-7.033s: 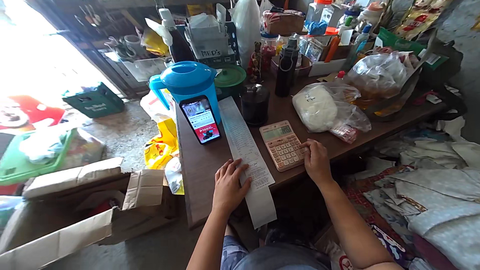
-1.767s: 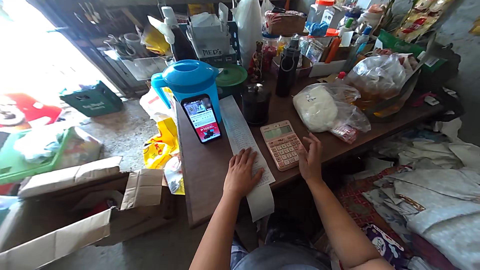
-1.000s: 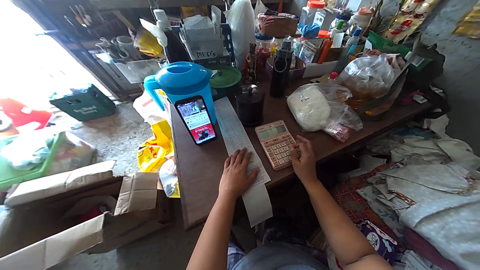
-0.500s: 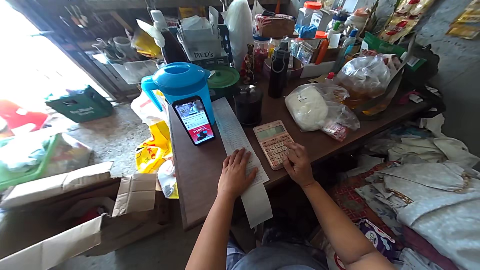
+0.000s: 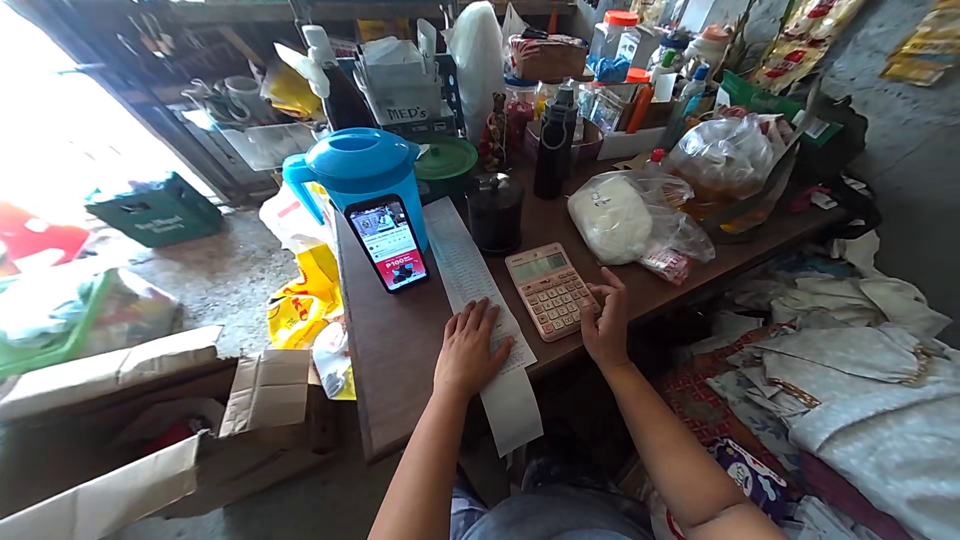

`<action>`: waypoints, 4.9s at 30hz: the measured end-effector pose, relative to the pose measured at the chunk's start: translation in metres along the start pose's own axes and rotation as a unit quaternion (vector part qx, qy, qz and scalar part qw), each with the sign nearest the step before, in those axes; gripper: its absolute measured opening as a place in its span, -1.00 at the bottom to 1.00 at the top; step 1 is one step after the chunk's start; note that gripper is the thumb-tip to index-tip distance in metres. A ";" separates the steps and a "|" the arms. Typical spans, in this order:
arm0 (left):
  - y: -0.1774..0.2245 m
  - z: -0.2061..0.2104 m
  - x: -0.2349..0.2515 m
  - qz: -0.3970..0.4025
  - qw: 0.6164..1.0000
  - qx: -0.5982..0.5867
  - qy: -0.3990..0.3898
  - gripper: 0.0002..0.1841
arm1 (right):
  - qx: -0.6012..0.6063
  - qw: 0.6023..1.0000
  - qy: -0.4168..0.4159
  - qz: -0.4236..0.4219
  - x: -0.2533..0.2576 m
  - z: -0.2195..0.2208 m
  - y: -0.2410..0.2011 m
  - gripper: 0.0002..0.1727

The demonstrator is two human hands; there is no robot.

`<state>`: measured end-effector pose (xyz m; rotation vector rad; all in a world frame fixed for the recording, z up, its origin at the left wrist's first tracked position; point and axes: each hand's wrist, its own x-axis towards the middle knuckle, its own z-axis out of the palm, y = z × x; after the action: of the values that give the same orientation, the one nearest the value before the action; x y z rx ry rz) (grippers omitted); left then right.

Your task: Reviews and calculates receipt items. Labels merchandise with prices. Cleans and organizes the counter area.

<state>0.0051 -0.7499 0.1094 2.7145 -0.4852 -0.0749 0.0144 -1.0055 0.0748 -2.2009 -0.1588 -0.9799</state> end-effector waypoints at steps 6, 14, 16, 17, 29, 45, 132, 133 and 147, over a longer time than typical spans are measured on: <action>0.000 0.000 0.001 -0.001 1.000 -0.007 -0.002 -0.31 | -0.025 1.000 -0.018 -0.006 -0.001 0.000 0.000 -0.65; 0.000 0.001 0.000 0.001 1.000 -0.001 -0.001 -0.32 | -0.030 0.998 -0.044 0.033 0.003 0.000 -0.005 -0.58; -0.001 0.001 0.001 0.001 1.000 -0.002 -0.002 -0.31 | -0.025 0.998 -0.048 0.027 0.002 0.000 -0.002 -0.60; -0.001 0.001 0.001 0.002 1.000 -0.003 0.000 -0.31 | -0.021 0.999 -0.044 0.017 0.001 0.000 -0.001 -0.63; -0.001 0.002 0.000 -0.001 1.000 -0.004 0.005 -0.32 | -0.002 0.998 -0.043 -0.045 -0.004 0.001 0.003 -0.54; -0.002 0.003 0.001 0.001 1.000 0.001 0.007 -0.31 | -0.079 0.994 -0.007 -0.078 -0.011 0.004 0.005 -0.52; -0.002 0.000 0.000 0.001 1.000 -0.019 0.006 -0.34 | 0.067 0.982 -0.004 0.174 0.017 -0.021 0.001 -0.66; -0.002 0.000 0.000 0.000 1.000 -0.017 0.004 -0.34 | 0.070 0.983 -0.005 0.168 0.016 -0.022 0.003 -0.68; -0.002 0.001 0.000 0.001 1.000 -0.016 0.005 -0.34 | 0.047 0.995 -0.003 0.083 0.004 -0.018 0.009 -0.67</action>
<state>0.0060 -0.7486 0.1078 2.6813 -0.4786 -0.0697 0.0097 -1.0245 0.0808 -2.0933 -0.0228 -0.8558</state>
